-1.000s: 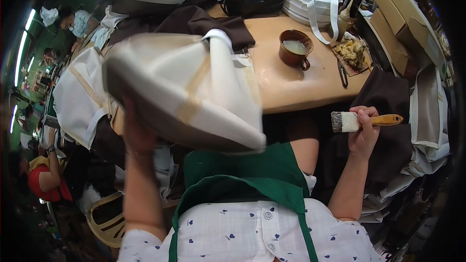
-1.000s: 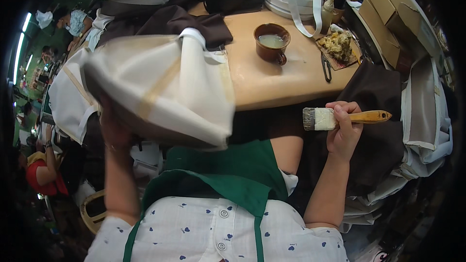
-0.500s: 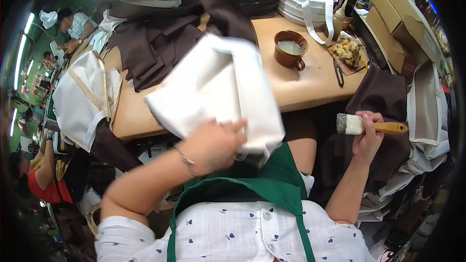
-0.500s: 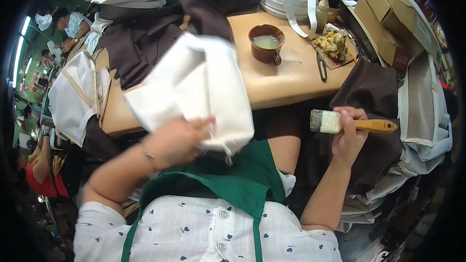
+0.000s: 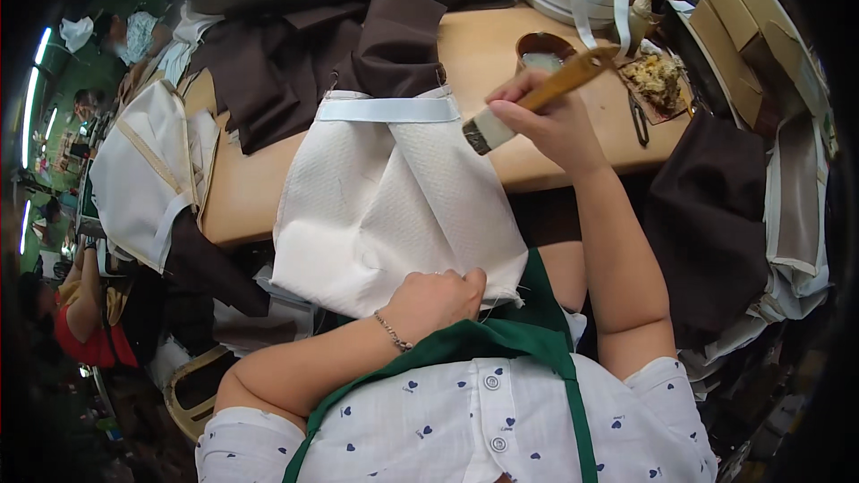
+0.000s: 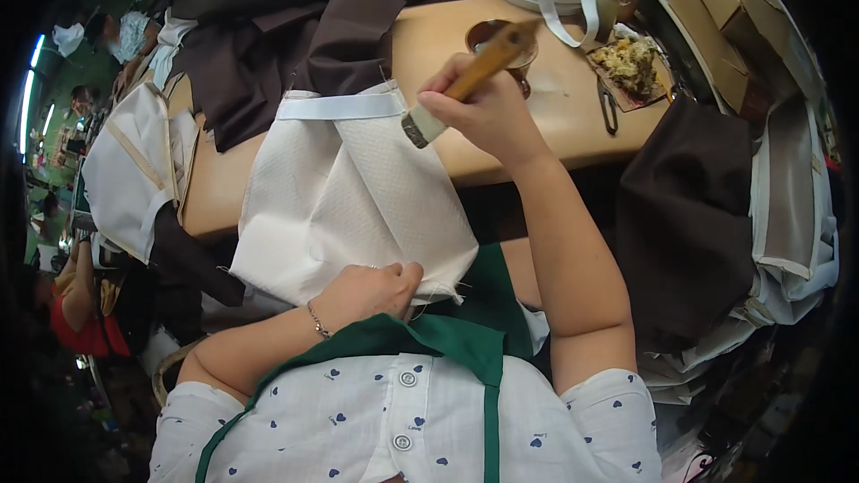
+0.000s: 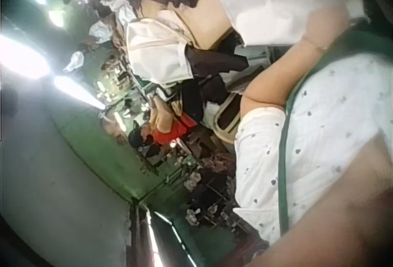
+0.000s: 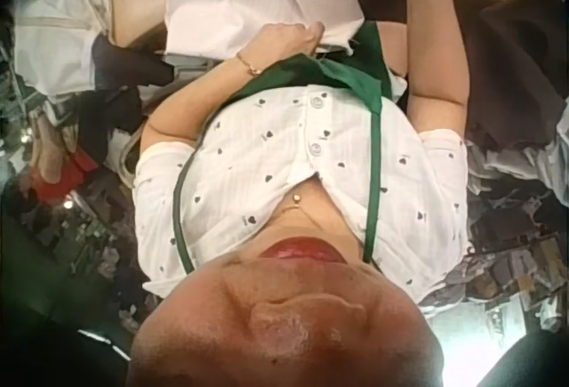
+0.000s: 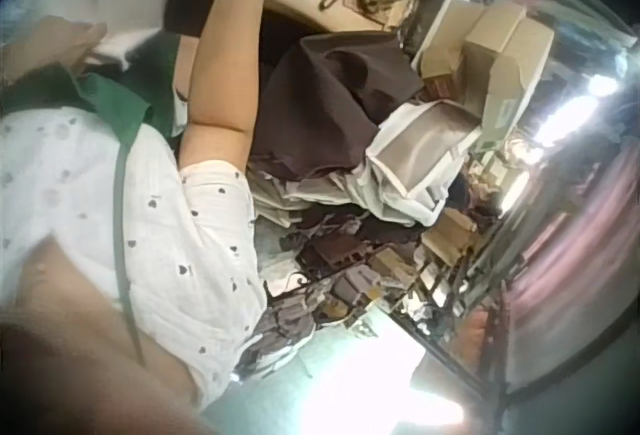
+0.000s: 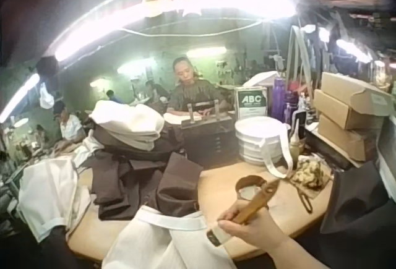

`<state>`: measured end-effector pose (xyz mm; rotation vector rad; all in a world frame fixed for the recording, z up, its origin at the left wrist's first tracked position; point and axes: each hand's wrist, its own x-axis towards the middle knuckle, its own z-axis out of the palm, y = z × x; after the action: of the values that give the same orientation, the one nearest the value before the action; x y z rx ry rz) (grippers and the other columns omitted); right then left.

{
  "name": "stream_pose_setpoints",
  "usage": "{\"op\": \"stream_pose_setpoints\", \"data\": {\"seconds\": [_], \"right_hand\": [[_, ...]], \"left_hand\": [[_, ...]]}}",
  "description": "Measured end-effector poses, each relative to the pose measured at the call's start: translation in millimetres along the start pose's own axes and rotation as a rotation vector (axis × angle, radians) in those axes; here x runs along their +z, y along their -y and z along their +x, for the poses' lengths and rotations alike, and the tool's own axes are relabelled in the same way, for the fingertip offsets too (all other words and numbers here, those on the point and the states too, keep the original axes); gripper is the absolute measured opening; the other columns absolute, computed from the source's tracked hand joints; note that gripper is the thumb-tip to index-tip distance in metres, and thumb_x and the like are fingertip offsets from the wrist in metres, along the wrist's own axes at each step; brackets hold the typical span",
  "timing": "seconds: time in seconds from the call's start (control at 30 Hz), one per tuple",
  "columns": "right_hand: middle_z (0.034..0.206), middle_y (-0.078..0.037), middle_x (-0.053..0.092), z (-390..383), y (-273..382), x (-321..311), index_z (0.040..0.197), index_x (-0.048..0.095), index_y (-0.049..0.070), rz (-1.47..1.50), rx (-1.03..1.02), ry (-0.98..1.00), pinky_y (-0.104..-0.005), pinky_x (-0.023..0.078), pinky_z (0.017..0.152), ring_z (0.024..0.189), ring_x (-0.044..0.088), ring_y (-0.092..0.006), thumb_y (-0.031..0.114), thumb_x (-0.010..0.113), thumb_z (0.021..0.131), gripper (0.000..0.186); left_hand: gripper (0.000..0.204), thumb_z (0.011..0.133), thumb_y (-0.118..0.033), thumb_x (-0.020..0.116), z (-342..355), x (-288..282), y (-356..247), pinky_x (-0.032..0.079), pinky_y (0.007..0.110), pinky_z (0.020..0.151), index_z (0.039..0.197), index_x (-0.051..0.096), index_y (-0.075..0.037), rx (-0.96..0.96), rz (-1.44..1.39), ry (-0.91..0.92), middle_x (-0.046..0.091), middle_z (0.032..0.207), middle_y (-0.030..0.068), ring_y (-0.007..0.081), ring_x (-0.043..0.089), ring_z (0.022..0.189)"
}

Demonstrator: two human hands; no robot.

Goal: The person applies a liquid substance to the edge of a leather piece using a brush and trims threads from the leather using shears.

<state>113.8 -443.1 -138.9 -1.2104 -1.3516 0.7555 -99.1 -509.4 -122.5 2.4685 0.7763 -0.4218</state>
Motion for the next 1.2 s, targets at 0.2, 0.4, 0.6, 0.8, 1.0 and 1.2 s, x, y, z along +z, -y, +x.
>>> {"op": "stream_pose_setpoints", "data": {"seconds": [0.2,0.4,0.6,0.8,1.0,1.2], "right_hand": [[0.062,-0.008,0.057,8,-24,28,0.071,0.054,0.001,-0.091,0.093,0.091,-0.0263,0.044,0.057,0.057,0.054,-0.0143,0.01,0.062,0.069,0.013],[0.061,-0.014,0.055,11,-9,42,0.069,0.052,0.0,-0.346,0.041,0.096,-0.0322,0.044,0.057,0.056,0.055,-0.0256,0.009,0.06,0.068,0.012],[0.061,-0.016,0.054,9,-6,47,0.067,0.051,0.0,-0.461,-0.02,0.071,-0.0351,0.044,0.058,0.058,0.054,-0.0309,0.009,0.06,0.068,0.013],[0.066,-0.016,0.054,10,1,52,0.068,0.05,-0.001,-0.544,0.017,0.088,-0.0363,0.044,0.059,0.061,0.054,-0.0312,0.008,0.059,0.068,0.012],[0.068,-0.014,0.054,9,9,65,0.071,0.048,0.0,-0.685,-0.076,0.064,-0.0383,0.044,0.062,0.065,0.054,-0.0312,0.004,0.057,0.067,0.01],[0.069,-0.014,0.054,9,9,64,0.072,0.049,0.0,-0.714,-0.06,0.061,-0.0393,0.044,0.062,0.066,0.054,-0.0322,0.004,0.056,0.066,0.01]], "left_hand": [[0.04,0.078,-0.037,0.057,17,-54,31,0.048,0.034,0.062,0.09,0.056,0.001,0.221,-0.315,0.147,0.061,0.082,0.0153,0.0281,0.061,0.072],[0.014,0.08,-0.017,0.054,32,-66,130,0.045,0.033,0.065,0.084,0.055,-0.003,0.396,0.131,-0.383,0.055,0.094,0.0106,0.0289,0.055,0.079],[0.015,0.079,-0.009,0.05,32,-49,160,0.042,0.033,0.078,0.093,0.049,-0.003,0.325,0.072,-0.484,0.05,0.104,0.0119,0.0266,0.051,0.091],[0.034,0.082,-0.025,0.045,34,-53,158,0.04,0.031,0.083,0.112,0.046,-0.008,0.218,0.589,-0.359,0.049,0.109,0.0102,0.0223,0.05,0.092],[0.051,0.085,-0.036,0.041,-2,-61,136,0.048,0.033,0.067,0.13,0.031,-0.015,-0.329,0.621,0.055,0.058,0.096,0.0151,0.0235,0.059,0.083],[0.058,0.084,-0.036,0.039,-6,-61,124,0.047,0.031,0.06,0.133,0.025,-0.008,-0.496,0.546,0.296,0.061,0.086,0.0137,0.0224,0.061,0.067]]}}
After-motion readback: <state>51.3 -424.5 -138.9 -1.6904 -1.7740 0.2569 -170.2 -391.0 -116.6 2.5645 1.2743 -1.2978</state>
